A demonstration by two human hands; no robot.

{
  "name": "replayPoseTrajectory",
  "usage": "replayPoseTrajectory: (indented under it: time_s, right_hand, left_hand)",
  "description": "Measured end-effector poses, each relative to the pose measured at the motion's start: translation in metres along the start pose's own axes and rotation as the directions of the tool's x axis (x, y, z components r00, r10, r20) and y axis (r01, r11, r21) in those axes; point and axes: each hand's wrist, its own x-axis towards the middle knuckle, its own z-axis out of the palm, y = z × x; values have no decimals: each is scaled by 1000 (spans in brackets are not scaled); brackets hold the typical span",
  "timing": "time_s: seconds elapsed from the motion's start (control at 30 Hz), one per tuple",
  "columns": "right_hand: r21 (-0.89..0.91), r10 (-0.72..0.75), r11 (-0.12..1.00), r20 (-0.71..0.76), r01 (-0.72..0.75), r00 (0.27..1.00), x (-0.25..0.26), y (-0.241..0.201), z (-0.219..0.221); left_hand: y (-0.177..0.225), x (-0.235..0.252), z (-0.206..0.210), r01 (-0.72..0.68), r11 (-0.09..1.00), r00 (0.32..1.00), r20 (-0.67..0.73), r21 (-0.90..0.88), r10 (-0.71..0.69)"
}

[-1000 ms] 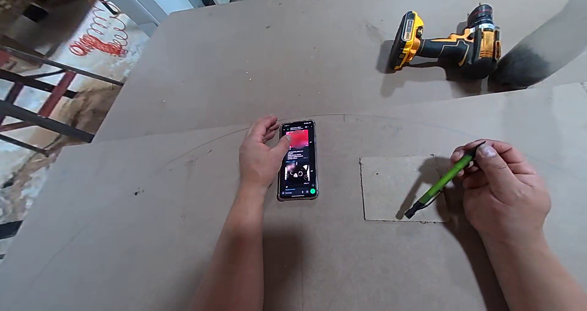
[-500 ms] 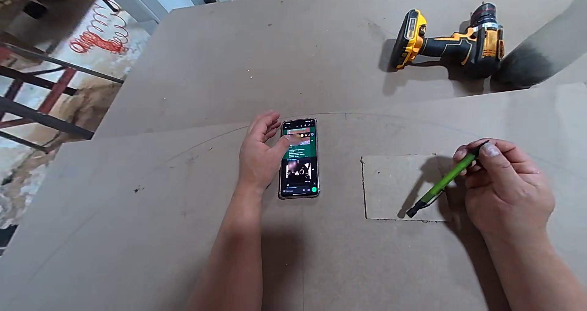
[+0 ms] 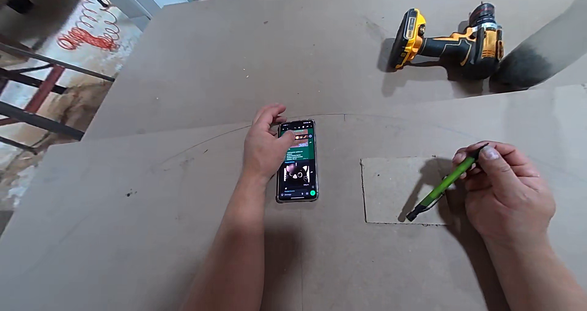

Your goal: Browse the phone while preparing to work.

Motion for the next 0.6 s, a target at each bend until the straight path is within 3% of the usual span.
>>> replayPoseTrajectory:
  time_s: [0.6]
  right_hand:
    - [-12, 1, 1000, -5, -1, 1000, 0, -1, 0]
  left_hand:
    - [-7, -1, -3, -13, 992, 1000, -17, -126, 11]
